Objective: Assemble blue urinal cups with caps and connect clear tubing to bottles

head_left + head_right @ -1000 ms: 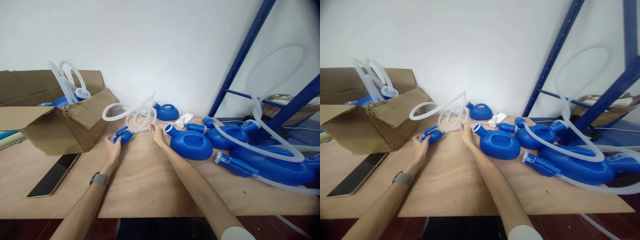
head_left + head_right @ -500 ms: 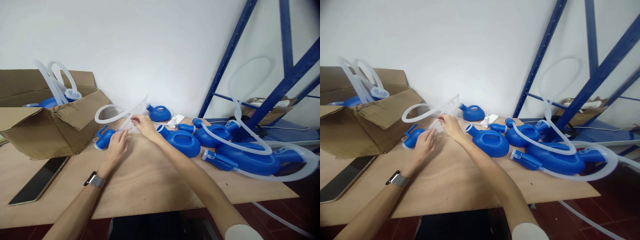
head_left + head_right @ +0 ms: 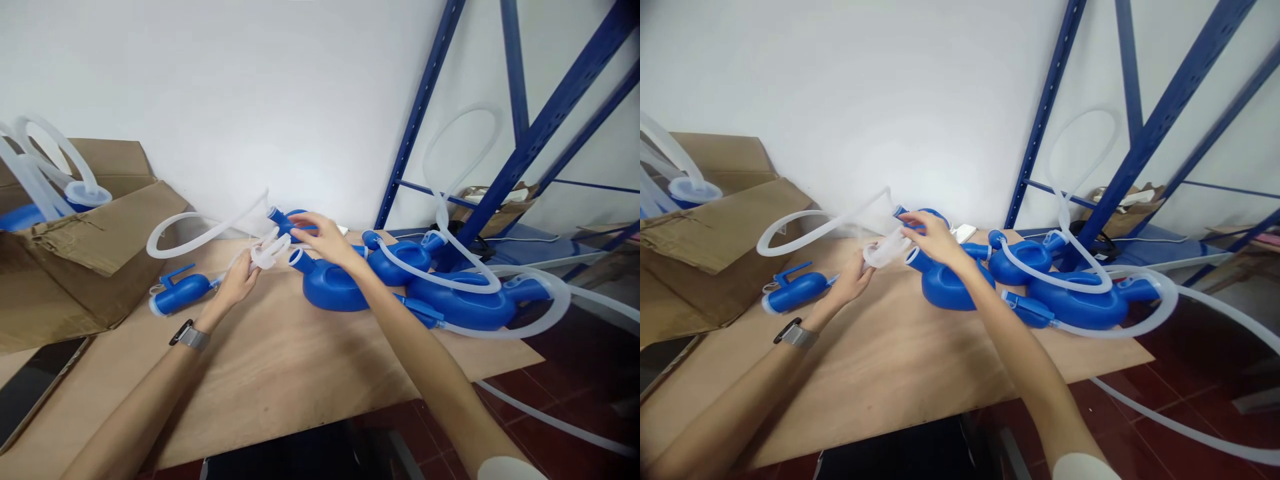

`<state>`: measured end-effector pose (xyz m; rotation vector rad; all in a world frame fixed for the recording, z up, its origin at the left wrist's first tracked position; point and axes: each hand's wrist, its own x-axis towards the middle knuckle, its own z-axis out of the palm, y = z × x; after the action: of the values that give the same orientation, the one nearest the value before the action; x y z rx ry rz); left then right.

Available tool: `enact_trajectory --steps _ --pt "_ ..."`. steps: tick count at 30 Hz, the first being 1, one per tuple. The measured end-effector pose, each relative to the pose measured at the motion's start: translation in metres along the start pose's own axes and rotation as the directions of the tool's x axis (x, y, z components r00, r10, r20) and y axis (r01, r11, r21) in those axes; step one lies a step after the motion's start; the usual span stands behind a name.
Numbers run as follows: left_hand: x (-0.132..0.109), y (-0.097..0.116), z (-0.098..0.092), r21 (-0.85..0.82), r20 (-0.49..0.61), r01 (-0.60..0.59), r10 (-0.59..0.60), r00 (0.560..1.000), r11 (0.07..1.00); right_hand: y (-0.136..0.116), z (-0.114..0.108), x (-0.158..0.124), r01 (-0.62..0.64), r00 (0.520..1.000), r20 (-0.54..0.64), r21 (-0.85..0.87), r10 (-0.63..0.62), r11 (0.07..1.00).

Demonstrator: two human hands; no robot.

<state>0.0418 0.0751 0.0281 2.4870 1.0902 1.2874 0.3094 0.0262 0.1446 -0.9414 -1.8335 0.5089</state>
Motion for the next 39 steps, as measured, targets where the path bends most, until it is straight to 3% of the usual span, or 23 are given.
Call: enact_trajectory --steps 1,4,7,9,12,15,19,24,33,39 --pt "0.002 -0.001 -0.002 0.037 0.016 -0.015 0.015 1.000 0.999 0.006 -0.015 -0.006 -0.006 1.000 -0.003 -0.083 0.006 0.997" --pt "0.006 -0.008 -0.011 0.192 0.133 -0.036 0.010 0.991 0.981 0.031 -0.051 -0.028 -0.054 0.985 0.140 -0.325 0.105 0.944" --pt "0.008 -0.014 -0.016 0.330 0.269 -0.030 -0.063 0.961 0.943 0.060 -0.063 -0.049 -0.134 0.926 0.257 -0.459 0.275 0.878" --pt "0.012 -0.011 -0.015 0.396 0.318 -0.057 -0.079 0.945 0.916 0.074 -0.059 -0.058 -0.168 0.900 0.277 -0.490 0.336 0.855" --pt "0.023 0.006 -0.008 0.459 0.359 -0.149 -0.029 0.933 0.876 0.082 -0.048 -0.064 -0.173 0.918 0.227 -0.508 0.324 0.844" --pt "0.039 0.031 0.000 0.539 0.381 -0.265 0.050 0.923 0.800 0.073 -0.040 -0.064 -0.146 0.924 0.240 -0.494 0.296 0.857" --pt "0.053 0.055 0.006 0.653 0.441 -0.444 0.168 0.881 0.614 0.057 -0.035 -0.065 -0.167 0.926 0.220 -0.490 0.307 0.856" --pt "0.054 0.061 0.006 0.720 0.499 -0.492 0.129 0.857 0.489 0.060 -0.032 -0.065 -0.175 0.932 0.193 -0.500 0.306 0.848" --pt "0.056 0.069 0.008 0.741 0.495 -0.516 0.170 0.852 0.429 0.059 -0.031 -0.062 -0.163 0.910 0.242 -0.537 0.336 0.828" --pt "0.067 0.053 0.007 0.644 0.555 -0.573 0.206 0.806 0.507 0.067 -0.033 -0.062 -0.079 0.927 0.284 -0.486 0.243 0.871"
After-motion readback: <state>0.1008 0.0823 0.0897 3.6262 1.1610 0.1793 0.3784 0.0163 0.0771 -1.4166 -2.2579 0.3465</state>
